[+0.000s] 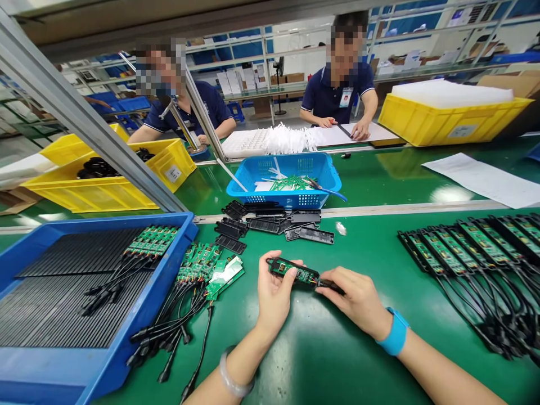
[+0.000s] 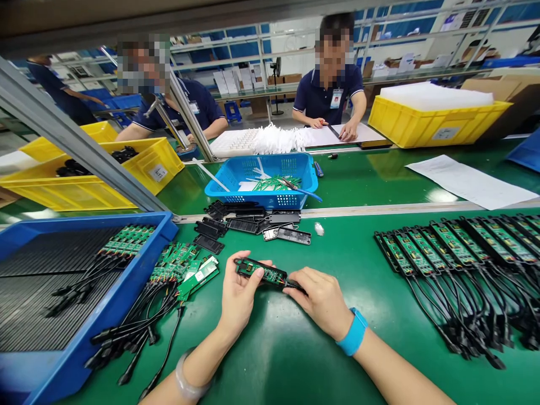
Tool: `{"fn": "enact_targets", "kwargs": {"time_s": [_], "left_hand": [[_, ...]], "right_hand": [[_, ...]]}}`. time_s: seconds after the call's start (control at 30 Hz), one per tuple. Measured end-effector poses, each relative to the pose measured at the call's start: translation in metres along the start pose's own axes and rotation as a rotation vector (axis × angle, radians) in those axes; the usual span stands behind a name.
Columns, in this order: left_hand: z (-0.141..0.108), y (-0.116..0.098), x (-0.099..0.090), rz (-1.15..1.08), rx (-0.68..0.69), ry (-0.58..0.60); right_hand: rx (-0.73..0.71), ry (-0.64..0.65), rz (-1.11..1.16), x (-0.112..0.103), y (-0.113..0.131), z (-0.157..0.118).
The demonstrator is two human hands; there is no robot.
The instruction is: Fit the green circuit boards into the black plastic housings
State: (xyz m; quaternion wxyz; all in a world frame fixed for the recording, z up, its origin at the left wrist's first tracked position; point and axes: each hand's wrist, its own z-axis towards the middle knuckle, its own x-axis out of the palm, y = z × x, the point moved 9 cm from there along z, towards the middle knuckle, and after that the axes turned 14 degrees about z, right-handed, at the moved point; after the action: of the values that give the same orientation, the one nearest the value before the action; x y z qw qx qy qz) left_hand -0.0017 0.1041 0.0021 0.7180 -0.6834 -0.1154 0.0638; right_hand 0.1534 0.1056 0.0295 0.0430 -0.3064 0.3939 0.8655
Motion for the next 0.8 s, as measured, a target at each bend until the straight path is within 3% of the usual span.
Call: {"fn": "enact_targets", "kwargs": {"time_s": [0.1, 0.3, 0.5, 0.8], "left_hand": [[-0.001, -0.001, 0.001, 0.008, 0.000, -0.004], [-0.003, -0.001, 0.002, 0.000, -0.018, 0.006], [-0.004, -0.006, 0.002, 0.004, 0.009, 0.007], [-0.004, -0.009, 0.001, 0.053, 0.021, 0.014]], "right_hand": [[0.034, -0.011, 0.034, -0.001, 0.000, 0.000], [0.348, -0.020, 0.298, 0.009, -0.022, -0.003], [0.533, 0.005, 0.473, 0.017, -0.035, -0.006], [0.513, 0.116, 0.513, 0.027, -0.030, -0.007]]}}
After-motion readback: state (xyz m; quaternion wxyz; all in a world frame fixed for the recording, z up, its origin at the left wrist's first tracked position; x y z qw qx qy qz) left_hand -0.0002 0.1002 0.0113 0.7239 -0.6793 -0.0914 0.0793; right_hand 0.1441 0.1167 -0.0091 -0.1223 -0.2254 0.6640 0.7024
